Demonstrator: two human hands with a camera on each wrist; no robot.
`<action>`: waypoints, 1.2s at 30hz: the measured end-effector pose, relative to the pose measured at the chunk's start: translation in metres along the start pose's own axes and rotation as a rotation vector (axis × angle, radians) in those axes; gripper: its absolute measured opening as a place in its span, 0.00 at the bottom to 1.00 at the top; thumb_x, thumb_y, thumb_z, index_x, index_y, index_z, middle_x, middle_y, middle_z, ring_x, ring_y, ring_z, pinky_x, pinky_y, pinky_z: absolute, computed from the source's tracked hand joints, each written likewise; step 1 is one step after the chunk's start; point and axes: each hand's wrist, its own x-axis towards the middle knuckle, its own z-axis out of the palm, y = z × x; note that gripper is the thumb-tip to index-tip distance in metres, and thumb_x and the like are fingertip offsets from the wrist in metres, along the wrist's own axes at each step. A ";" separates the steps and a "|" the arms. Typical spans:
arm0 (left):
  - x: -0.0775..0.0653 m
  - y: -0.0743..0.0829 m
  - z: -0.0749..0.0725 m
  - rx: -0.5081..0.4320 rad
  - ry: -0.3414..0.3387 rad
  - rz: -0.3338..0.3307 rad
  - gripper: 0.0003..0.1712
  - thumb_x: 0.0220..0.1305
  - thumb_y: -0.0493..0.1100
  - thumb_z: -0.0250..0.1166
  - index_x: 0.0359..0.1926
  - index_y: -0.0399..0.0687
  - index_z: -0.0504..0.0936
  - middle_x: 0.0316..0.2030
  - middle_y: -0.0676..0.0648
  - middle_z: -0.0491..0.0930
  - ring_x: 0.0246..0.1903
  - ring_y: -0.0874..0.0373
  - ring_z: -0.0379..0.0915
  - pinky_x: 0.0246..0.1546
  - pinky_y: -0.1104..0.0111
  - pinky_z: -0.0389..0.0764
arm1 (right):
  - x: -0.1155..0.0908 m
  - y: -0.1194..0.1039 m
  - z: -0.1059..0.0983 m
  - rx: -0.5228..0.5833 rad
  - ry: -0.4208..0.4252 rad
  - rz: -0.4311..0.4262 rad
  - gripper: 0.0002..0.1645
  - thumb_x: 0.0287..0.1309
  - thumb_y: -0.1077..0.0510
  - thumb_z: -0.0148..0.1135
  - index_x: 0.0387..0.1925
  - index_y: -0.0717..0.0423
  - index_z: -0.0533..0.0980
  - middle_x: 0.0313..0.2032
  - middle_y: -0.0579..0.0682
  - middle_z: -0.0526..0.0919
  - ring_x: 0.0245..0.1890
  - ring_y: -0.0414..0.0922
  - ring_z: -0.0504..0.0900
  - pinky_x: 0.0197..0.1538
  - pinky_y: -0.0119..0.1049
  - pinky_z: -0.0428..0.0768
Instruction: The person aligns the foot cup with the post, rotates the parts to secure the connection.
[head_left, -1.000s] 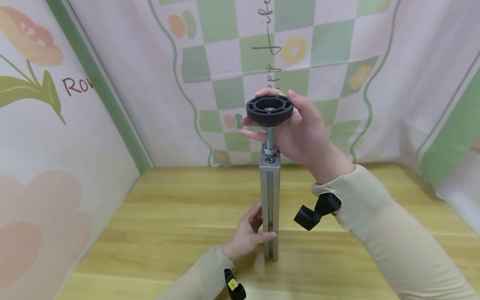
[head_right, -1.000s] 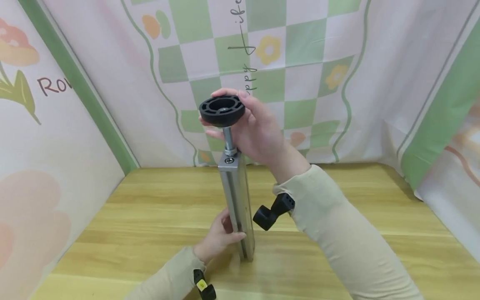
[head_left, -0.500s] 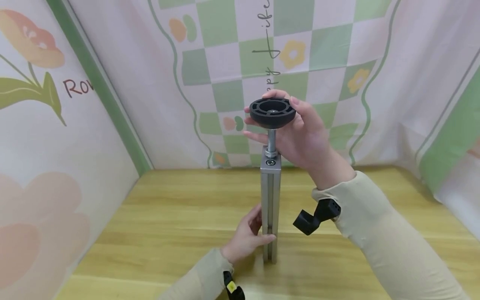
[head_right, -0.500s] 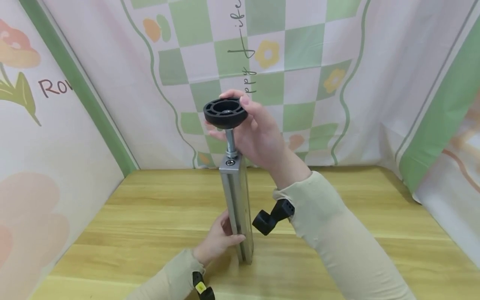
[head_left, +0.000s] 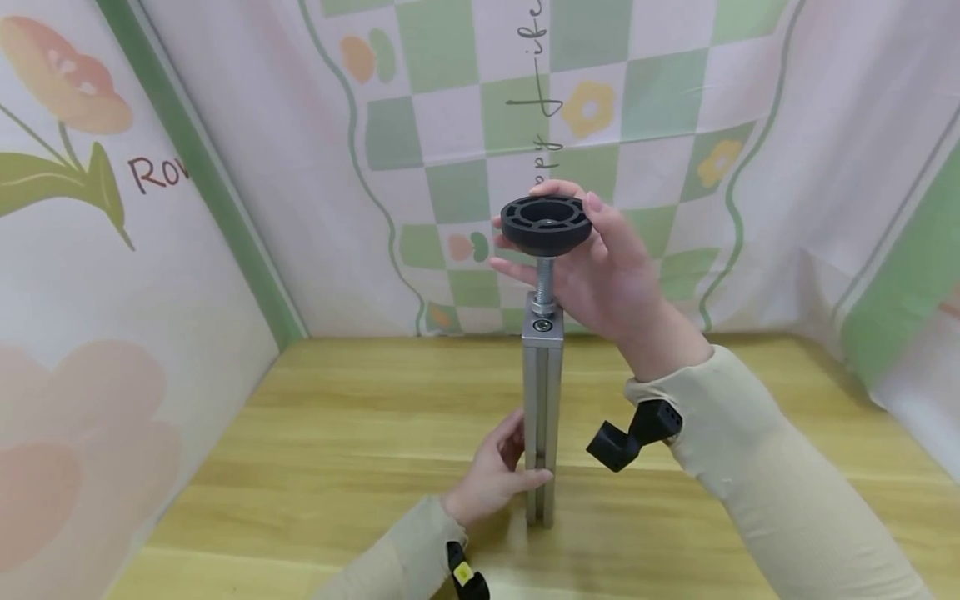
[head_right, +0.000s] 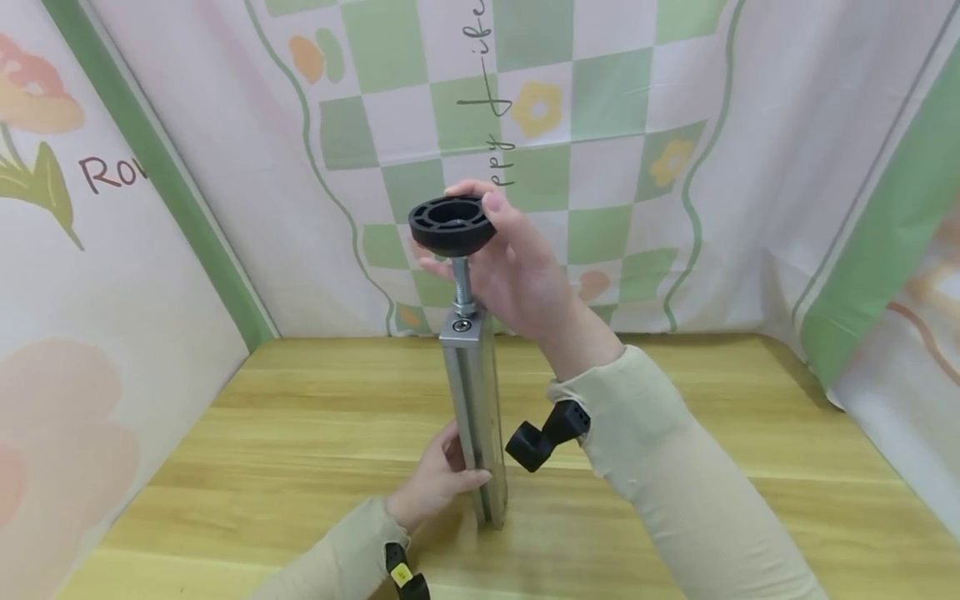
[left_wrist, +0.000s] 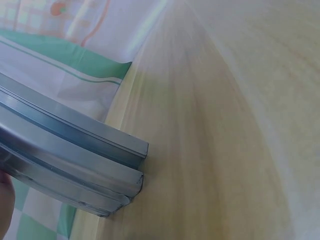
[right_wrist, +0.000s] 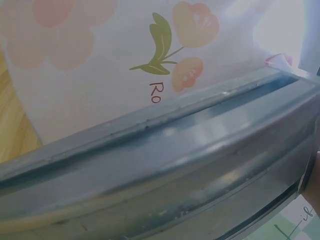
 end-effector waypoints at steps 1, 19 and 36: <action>0.000 0.000 0.000 0.004 0.003 -0.004 0.42 0.55 0.31 0.66 0.69 0.45 0.59 0.48 0.50 0.70 0.46 0.63 0.67 0.53 0.73 0.70 | 0.000 0.000 -0.001 0.010 -0.013 -0.002 0.20 0.60 0.46 0.58 0.48 0.52 0.71 0.48 0.56 0.73 0.47 0.48 0.78 0.61 0.53 0.70; 0.000 0.001 0.001 0.016 0.010 -0.045 0.44 0.53 0.27 0.65 0.70 0.44 0.58 0.50 0.47 0.70 0.47 0.63 0.68 0.55 0.72 0.70 | 0.000 -0.001 0.005 0.092 0.086 -0.048 0.26 0.49 0.57 0.71 0.44 0.51 0.64 0.51 0.63 0.73 0.48 0.54 0.79 0.58 0.41 0.75; -0.001 0.001 0.000 0.027 0.000 -0.023 0.44 0.54 0.31 0.66 0.71 0.47 0.57 0.49 0.48 0.69 0.45 0.63 0.68 0.52 0.73 0.71 | -0.008 -0.010 -0.005 0.173 -0.068 -0.055 0.13 0.56 0.67 0.41 0.44 0.57 0.62 0.56 0.67 0.69 0.56 0.57 0.71 0.63 0.43 0.67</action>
